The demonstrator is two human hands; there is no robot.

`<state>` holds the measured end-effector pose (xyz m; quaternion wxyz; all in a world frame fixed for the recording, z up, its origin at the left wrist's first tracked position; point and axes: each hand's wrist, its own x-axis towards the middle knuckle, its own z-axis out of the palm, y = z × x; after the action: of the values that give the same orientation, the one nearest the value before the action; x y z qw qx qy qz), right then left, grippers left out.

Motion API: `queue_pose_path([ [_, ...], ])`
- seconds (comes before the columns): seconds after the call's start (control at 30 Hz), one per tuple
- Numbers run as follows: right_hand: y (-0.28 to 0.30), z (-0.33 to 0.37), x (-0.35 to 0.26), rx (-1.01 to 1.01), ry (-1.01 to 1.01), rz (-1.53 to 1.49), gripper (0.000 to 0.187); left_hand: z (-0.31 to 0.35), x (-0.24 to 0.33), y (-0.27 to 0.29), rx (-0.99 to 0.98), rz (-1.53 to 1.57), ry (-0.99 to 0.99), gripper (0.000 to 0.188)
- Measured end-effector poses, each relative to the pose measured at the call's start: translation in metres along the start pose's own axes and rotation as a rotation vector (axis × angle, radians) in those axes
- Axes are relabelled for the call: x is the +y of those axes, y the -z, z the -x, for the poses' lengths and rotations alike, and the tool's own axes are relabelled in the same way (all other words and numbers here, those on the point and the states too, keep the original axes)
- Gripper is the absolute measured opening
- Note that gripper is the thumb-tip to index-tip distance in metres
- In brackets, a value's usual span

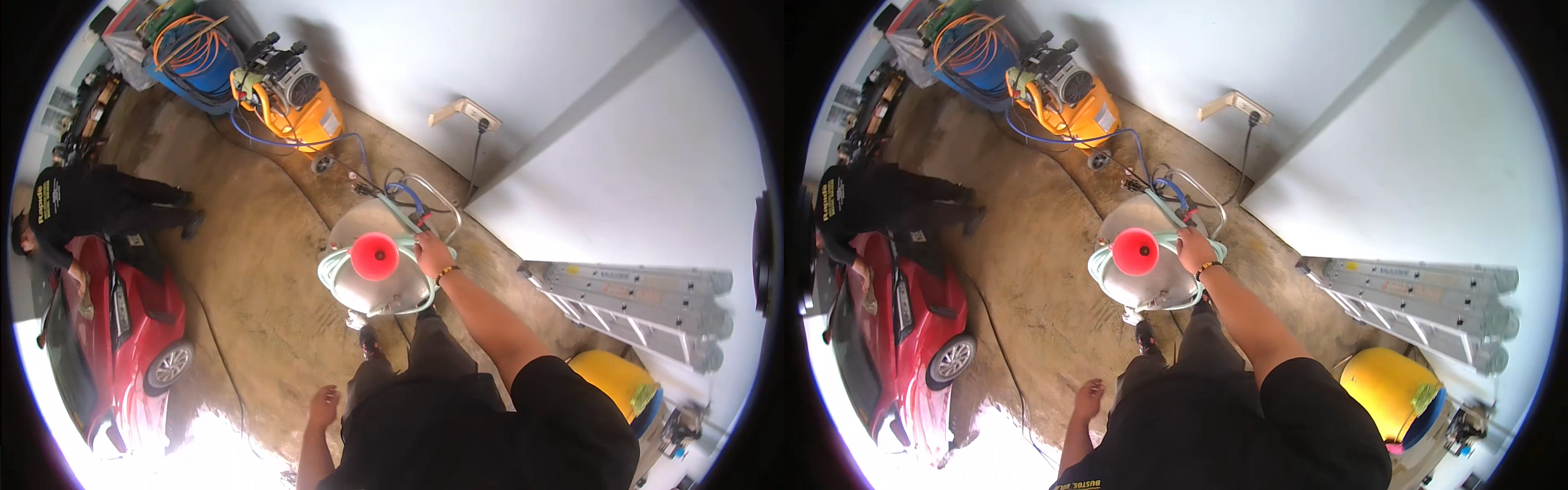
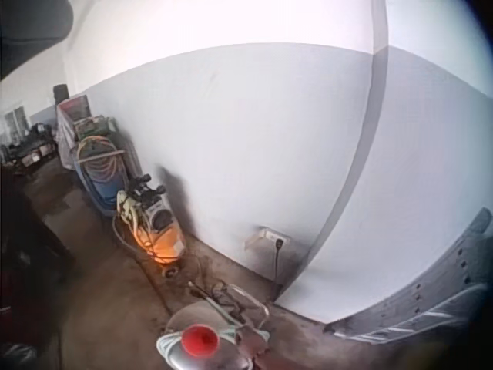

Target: The person applies foam to a car and a motorcycle using a sprayer. They spray foam onto the side windows and panels of a red car before moving to a red motorcycle and covering its body and wheels with foam.

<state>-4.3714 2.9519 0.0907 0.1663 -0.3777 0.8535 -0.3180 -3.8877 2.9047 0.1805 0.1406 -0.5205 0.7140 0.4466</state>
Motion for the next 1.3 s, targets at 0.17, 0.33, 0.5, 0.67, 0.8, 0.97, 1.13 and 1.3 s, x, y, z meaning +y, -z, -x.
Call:
queue_pose_path([
  [0.17,-0.033,-0.096,0.004,-0.242,0.077,0.168,0.026,0.027,0.069,-0.029,-0.061,0.074,0.207,0.034],
  [0.33,-0.064,-0.152,-0.02,-0.457,-0.49,0.183,0.038,0.06,0.072,-0.045,0.081,0.09,0.392,0.035],
  [0.5,-0.064,-0.174,0.004,-0.463,-0.282,0.231,0.031,0.068,0.077,-0.062,0.176,0.126,0.421,0.035],
  [0.67,0.004,-0.128,-0.01,-0.285,0.052,-0.025,0.031,0.061,0.101,-0.087,0.173,0.274,0.387,0.034],
  [0.8,0.053,-0.071,-0.018,-0.292,0.032,-0.356,0.024,0.038,0.13,-0.077,0.17,0.281,0.282,0.032],
  [0.97,0.11,-0.036,-0.082,-0.478,0.002,-0.972,0.024,0.012,0.143,-0.058,0.225,0.325,0.088,0.029],
  [1.13,0.128,-0.004,-0.131,-0.424,0.085,-0.858,0.026,0.004,0.147,-0.053,0.244,0.428,-0.042,0.03],
  [1.3,0.157,0.069,-0.19,-0.357,0.368,-0.733,0.028,0.016,0.177,-0.044,0.001,1.185,-0.147,0.054],
])
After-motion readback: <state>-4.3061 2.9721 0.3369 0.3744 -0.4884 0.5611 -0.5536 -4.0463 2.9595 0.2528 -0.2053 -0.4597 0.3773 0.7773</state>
